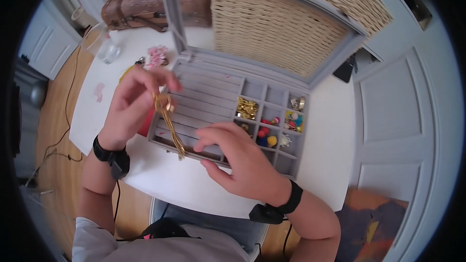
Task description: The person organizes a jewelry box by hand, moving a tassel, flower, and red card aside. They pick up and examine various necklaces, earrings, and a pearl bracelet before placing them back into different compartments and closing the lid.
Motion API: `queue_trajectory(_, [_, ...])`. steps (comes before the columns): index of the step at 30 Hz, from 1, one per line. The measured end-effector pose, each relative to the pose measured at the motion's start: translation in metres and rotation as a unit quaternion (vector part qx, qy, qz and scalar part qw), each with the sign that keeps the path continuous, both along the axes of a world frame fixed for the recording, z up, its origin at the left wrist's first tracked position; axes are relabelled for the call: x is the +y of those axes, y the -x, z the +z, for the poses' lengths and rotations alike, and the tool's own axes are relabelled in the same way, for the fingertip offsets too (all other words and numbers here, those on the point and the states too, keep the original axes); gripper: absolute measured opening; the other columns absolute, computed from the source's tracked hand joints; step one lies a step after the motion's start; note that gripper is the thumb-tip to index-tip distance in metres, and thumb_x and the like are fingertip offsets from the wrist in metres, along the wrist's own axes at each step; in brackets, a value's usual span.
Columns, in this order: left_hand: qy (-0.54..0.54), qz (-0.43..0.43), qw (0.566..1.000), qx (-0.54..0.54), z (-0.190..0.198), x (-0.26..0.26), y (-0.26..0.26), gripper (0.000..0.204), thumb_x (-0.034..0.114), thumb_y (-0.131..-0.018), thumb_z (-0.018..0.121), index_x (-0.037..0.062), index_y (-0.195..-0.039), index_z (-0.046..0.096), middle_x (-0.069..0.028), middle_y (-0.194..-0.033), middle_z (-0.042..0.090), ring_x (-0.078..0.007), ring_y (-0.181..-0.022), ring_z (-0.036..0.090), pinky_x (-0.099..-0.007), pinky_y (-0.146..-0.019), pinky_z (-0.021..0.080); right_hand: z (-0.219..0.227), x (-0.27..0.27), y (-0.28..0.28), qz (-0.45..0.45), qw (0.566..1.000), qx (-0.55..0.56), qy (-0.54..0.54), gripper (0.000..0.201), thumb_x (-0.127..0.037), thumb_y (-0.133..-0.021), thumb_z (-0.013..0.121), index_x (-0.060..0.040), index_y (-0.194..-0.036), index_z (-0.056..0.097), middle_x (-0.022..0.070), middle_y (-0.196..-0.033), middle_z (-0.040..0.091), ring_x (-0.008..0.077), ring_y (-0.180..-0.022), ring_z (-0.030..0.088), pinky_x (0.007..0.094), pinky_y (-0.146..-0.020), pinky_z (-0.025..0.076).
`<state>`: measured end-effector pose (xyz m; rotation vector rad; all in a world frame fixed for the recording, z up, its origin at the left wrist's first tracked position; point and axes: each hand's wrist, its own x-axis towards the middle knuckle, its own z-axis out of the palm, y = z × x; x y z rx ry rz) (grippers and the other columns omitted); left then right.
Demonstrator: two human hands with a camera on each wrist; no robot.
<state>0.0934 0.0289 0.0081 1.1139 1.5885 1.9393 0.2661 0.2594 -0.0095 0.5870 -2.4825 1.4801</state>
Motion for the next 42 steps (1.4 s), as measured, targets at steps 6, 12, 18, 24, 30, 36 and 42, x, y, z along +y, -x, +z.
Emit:
queue_trajectory(6, [-0.151,0.09,0.984,-0.004,0.012,-0.019,0.043,0.01,0.019,-0.12,0.047,0.0112,-0.125,0.051,-0.018,-0.131,0.074,-0.0341,-0.132,0.069,-0.0485,-0.115,0.051,0.006,-0.001,0.002,-0.021,1.0,0.003,0.004,0.047,0.006,-0.09,0.077,-0.0022,-0.135,0.062,0.0091,-0.111,0.074,0.0305,-0.115,0.064,0.042,-0.1,0.053])
queue_trajectory(12, [-0.148,0.206,0.967,-0.036,0.008,-0.037,0.066,0.011,0.023,-0.12,0.049,0.0131,-0.124,0.052,-0.0091,-0.117,0.068,-0.0223,-0.108,0.071,-0.0404,-0.1,0.059,0.005,-0.001,0.001,-0.027,1.0,0.0,-0.012,0.045,0.008,-0.089,0.075,-0.0032,-0.131,0.064,0.0086,-0.109,0.074,0.0298,-0.113,0.065,0.0415,-0.099,0.052])
queue_trajectory(18, [-0.138,0.198,0.967,-0.081,0.012,-0.034,0.063,0.011,0.02,-0.118,0.052,0.0128,-0.126,0.055,-0.0059,-0.113,0.065,-0.0146,-0.095,0.064,-0.0281,-0.076,0.051,0.004,0.0,0.0,-0.025,1.0,0.001,-0.014,0.042,0.007,-0.091,0.075,-0.0032,-0.131,0.064,0.0087,-0.108,0.074,0.0295,-0.111,0.065,0.0424,-0.099,0.052])
queue_trajectory(24, [-0.046,0.217,0.975,0.013,0.003,-0.03,0.059,0.01,0.015,-0.116,0.06,0.0082,-0.122,0.063,-0.0053,-0.113,0.069,-0.0105,-0.094,0.062,-0.0267,-0.082,0.051,0.003,0.0,0.0,-0.031,1.0,-0.005,0.003,0.038,0.004,-0.093,0.075,-0.0037,-0.128,0.063,0.0086,-0.108,0.074,0.0312,-0.109,0.064,0.0432,-0.098,0.053])
queue_trajectory(30, [-0.014,0.295,0.955,0.009,-0.001,-0.032,0.061,0.017,0.019,-0.114,0.065,0.007,-0.125,0.069,-0.0038,-0.112,0.069,-0.0084,-0.097,0.061,-0.0255,-0.085,0.051,-0.003,0.002,-0.001,-0.03,0.999,0.013,0.011,0.041,0.005,-0.093,0.074,-0.005,-0.131,0.063,0.0073,-0.111,0.074,0.0279,-0.107,0.065,0.0396,-0.097,0.053])
queue_trajectory(36, [0.023,0.292,0.956,0.014,0.0,-0.033,0.064,0.016,0.019,-0.113,0.067,0.0058,-0.121,0.071,0.0005,-0.103,0.066,-0.0059,-0.089,0.056,-0.0237,-0.076,0.045,-0.004,0.001,-0.002,-0.033,0.999,0.018,0.005,0.039,0.005,-0.094,0.073,-0.0061,-0.13,0.063,0.0064,-0.109,0.072,0.0267,-0.107,0.065,0.0397,-0.096,0.052])
queue_trajectory(42, [0.126,0.281,0.951,0.036,0.011,-0.029,0.054,0.01,0.013,-0.11,0.068,0.0036,-0.109,0.07,0.0033,-0.094,0.064,-0.005,-0.079,0.056,-0.0227,-0.07,0.044,-0.007,0.001,-0.002,-0.026,0.999,0.023,0.019,0.039,0.005,-0.093,0.073,-0.0065,-0.129,0.064,0.0061,-0.108,0.072,0.0261,-0.107,0.065,0.0394,-0.096,0.052])
